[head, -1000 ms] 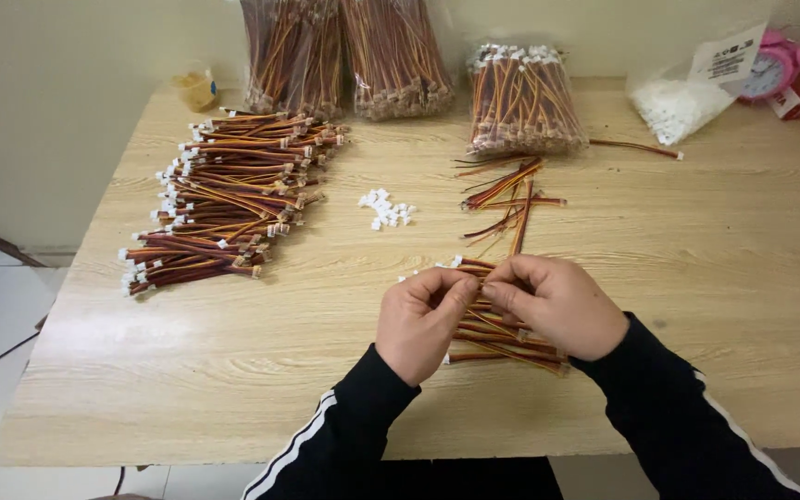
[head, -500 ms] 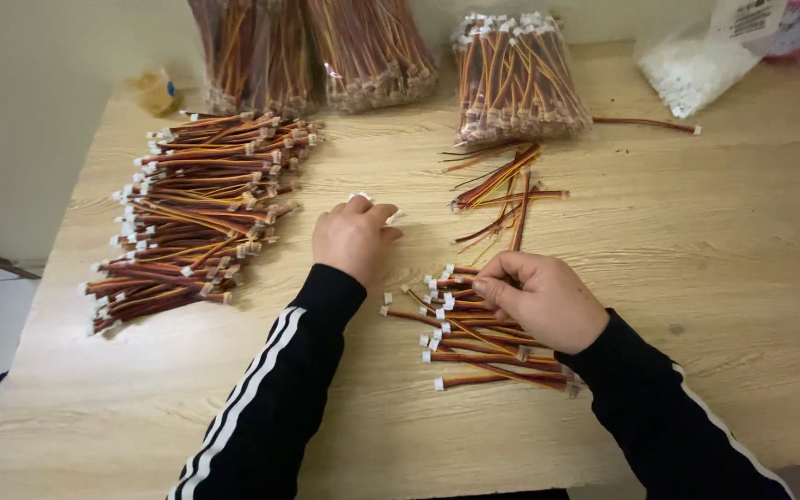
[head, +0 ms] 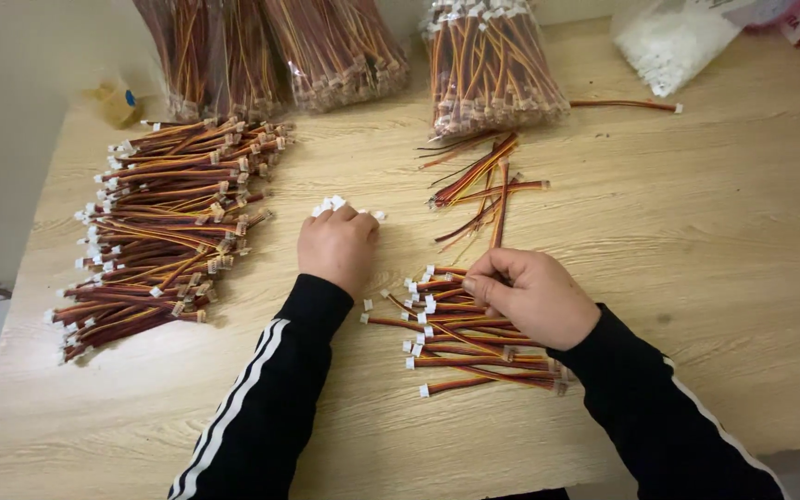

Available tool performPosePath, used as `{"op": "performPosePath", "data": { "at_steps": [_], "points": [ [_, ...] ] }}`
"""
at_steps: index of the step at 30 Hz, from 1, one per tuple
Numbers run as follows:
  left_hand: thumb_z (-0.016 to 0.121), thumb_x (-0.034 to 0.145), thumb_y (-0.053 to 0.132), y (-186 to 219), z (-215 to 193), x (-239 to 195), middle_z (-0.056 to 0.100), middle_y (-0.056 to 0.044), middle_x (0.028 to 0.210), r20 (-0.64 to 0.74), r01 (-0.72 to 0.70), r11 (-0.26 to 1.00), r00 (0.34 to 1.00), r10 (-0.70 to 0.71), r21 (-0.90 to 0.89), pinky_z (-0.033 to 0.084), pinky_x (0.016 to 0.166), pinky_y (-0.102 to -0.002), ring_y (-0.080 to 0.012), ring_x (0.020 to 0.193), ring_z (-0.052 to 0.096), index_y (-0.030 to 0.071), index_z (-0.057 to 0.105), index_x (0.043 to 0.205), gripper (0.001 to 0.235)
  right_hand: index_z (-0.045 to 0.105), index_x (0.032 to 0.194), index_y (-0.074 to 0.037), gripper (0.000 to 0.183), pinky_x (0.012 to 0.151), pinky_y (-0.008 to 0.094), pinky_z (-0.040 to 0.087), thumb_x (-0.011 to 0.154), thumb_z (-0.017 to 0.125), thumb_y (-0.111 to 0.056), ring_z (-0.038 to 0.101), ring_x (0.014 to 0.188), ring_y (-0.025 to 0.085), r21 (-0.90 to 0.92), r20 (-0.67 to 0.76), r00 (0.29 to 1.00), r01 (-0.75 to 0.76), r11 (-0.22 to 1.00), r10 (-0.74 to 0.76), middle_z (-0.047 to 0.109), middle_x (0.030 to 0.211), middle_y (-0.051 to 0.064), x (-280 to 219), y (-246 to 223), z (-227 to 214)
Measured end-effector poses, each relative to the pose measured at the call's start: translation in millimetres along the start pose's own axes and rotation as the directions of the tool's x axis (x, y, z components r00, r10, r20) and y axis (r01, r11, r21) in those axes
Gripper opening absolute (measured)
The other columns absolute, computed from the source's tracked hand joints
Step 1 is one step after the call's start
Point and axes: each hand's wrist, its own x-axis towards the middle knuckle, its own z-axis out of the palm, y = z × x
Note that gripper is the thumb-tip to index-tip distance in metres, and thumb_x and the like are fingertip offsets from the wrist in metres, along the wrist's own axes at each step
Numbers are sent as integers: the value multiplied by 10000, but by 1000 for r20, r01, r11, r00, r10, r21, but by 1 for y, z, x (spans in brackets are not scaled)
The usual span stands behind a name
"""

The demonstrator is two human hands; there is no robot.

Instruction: Assembling electrical cables by attaching plastic connectors to wire bundles

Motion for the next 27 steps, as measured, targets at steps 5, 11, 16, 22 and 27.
{"op": "performPosePath", "data": {
  "at_steps": [5, 11, 16, 22, 27],
  "points": [
    [700, 855, 210, 21, -57, 3, 643, 10, 777, 198, 300, 688, 954, -226, -661, 533, 640, -294, -150, 724, 635, 206, 689, 935, 81, 702, 840, 13, 61, 520, 239, 568, 848, 661, -31, 627, 542, 135, 15, -7, 1000, 8, 1000, -8, 669, 613, 119, -12, -16, -6],
    [592, 954, 150, 74, -125, -25, 645, -66, 791, 488, 430, -278, 852, -189, -859, 581, 604, -250, -141, 658, 667, 70, 606, 999, 93, 702, 815, 14, 85, 489, 246, 560, 859, 658, -44, 615, 518, 134, 6, 45, 997, 67, 998, -67, 654, 588, 109, -32, -41, 0],
    [609, 930, 86, 103, -148, -51, 672, -150, 844, 542, 396, -546, 830, -131, -738, 639, 646, -336, -236, 711, 725, -2, 588, 1005, 118, 696, 781, 7, 82, 460, 246, 541, 848, 662, -24, 611, 494, 144, 17, 65, 992, 107, 994, -107, 647, 566, 104, -51, -54, 6],
    [653, 866, -17, 109, -154, -63, 694, -178, 915, 551, 346, -641, 821, -146, -685, 634, 705, -379, -266, 791, 729, -28, 596, 1026, 171, 708, 770, 11, 80, 458, 264, 539, 822, 692, -48, 619, 488, 156, -65, 60, 992, 115, 991, -111, 658, 563, 122, -67, -64, 3],
    [579, 878, -51, 111, -171, -69, 676, -167, 912, 546, 295, -746, 831, -108, -596, 633, 721, -361, -258, 811, 724, -61, 618, 1092, 218, 709, 742, 14, 93, 495, 255, 519, 821, 679, -25, 611, 503, 155, -90, 65, 994, 96, 991, -90, 645, 549, 108, -79, -77, 6]
  ]
}}
